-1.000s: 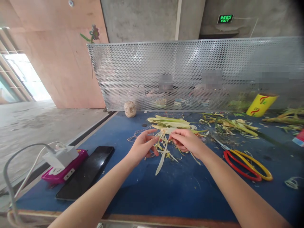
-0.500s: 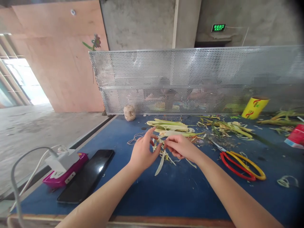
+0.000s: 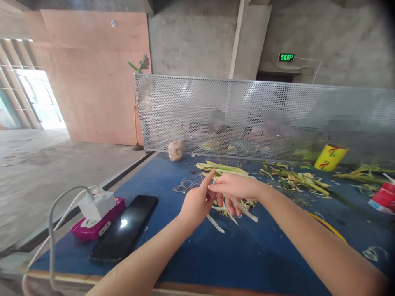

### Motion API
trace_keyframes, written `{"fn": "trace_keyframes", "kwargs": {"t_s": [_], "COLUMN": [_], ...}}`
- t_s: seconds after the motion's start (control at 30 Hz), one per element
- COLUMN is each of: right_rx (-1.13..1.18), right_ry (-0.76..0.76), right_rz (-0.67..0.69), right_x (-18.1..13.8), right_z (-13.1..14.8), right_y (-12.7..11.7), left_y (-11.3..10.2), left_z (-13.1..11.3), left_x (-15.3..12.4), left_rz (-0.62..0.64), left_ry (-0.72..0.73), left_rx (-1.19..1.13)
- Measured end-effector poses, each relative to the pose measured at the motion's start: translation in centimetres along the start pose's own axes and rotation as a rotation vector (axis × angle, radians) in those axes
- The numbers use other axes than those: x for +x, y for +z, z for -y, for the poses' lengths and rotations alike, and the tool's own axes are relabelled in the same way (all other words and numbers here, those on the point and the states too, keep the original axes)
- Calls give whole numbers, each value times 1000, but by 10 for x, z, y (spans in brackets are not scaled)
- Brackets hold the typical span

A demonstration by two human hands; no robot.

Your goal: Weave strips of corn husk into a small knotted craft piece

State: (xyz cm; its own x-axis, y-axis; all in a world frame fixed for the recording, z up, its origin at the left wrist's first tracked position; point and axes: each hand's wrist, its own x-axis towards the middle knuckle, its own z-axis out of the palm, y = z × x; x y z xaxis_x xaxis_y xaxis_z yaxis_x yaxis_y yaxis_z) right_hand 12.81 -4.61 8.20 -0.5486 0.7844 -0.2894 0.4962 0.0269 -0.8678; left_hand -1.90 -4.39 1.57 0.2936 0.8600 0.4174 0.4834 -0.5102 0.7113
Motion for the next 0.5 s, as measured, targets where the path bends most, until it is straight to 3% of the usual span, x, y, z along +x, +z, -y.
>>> {"fn": "trace_keyframes", "kwargs": {"t_s": [0.17,0.33,0.5], "right_rx": [180,223,112], "right_ry": [126,36,-79], "right_rz": [123,-186,-357], "right_x": [18,34,25], "right_z": [24,16,-18], "right_y": [-25,-40,-40], "left_y": [2,5,5], "left_z": [4,12,17], "left_x": [7,14,17], "left_rz": [85,212,221], "left_ry": [-86,-223,-313], "left_rx": [-306,-492,-591]}}
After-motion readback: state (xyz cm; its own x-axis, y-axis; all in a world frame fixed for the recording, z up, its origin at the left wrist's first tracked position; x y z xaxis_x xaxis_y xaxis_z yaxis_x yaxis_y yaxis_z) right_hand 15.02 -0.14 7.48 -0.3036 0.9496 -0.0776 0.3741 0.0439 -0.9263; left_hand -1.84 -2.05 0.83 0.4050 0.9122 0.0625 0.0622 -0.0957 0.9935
